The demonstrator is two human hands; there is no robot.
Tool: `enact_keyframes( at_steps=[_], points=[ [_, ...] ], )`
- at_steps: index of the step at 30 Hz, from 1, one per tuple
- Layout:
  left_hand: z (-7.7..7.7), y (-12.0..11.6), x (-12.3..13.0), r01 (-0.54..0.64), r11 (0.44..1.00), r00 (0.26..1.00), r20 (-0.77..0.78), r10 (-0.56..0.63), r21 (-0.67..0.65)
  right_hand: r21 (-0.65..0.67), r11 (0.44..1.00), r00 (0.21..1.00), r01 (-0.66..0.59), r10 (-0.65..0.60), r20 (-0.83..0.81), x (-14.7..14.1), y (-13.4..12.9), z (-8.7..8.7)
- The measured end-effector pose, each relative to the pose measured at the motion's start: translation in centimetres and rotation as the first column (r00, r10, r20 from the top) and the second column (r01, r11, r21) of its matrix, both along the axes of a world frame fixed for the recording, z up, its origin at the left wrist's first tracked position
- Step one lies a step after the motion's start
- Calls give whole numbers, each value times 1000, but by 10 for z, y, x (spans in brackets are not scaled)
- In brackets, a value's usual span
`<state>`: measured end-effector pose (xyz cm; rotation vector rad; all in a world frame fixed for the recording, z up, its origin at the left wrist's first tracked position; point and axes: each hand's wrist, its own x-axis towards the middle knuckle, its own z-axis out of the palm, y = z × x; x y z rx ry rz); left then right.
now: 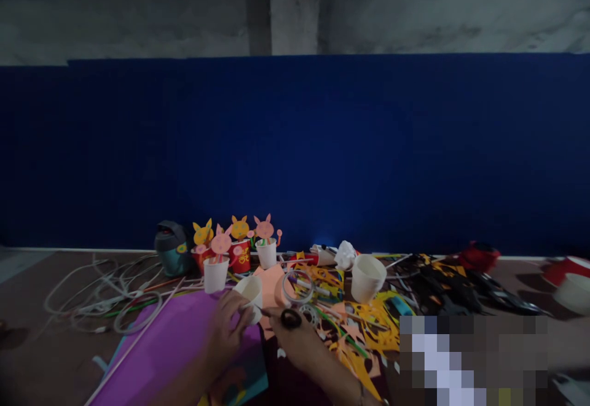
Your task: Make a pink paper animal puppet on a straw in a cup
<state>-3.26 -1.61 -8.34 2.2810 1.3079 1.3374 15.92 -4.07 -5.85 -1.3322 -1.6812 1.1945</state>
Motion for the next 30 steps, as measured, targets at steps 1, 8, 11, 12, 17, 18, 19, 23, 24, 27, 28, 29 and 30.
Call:
enact_keyframes(
  at_steps=[1, 8, 11, 12, 17, 18, 19, 23, 24, 27, 28, 29, 30],
  points=[
    [0, -1, 0, -5, 1000, 1000, -12, 5, 7, -147, 989, 997, -21, 10, -75, 0, 2, 0],
    [1, 0, 1, -16, 1000, 999, -30, 17, 27, 98, 989, 958, -114, 83, 274, -1, -7, 14],
    [0, -2, 3, -8, 1000, 1000, -23, 9, 27, 267, 938, 820, -222, 31, 572, -2, -14, 19],
    [0, -2, 4, -2, 1000, 1000, -23, 3, 23, 301, 917, 753, -261, -2, 659, -2, -15, 19],
    [3, -2, 6, 9, 999, 999, -38, -7, 39, 359, 888, 803, -286, 18, 595, 0, -12, 11],
    [3, -2, 6, -2, 999, 999, -38, 4, 44, 384, 891, 868, -241, 22, 496, 1, -10, 9],
    [2, -2, 6, -16, 999, 999, -35, 17, 44, 380, 909, 927, -174, 21, 375, 0, -9, 7],
    [-4, -2, 6, -19, 998, 1000, -14, 20, 56, -105, 994, 998, -24, 18, -63, -3, -4, 5],
    [-5, -2, 6, -16, 998, 1000, -6, 16, 65, -217, 975, 995, -41, 21, -96, -4, -3, 6],
    [-7, 0, 2, -49, 996, 998, 29, 47, 69, -57, 998, 1000, 17, -18, -14, -2, -6, 11],
    [-7, 1, 1, -72, 996, 997, 46, 69, 61, 106, 994, 998, 32, -37, 46, 0, -8, 14],
    [-6, 2, 0, -92, 994, 994, 64, 89, 49, 263, 965, 994, 21, -49, 102, 3, -9, 16],
    [-4, 3, -1, -110, 993, 991, 86, 106, 39, 380, 925, 988, -6, -54, 145, 7, -10, 19]
  ],
)
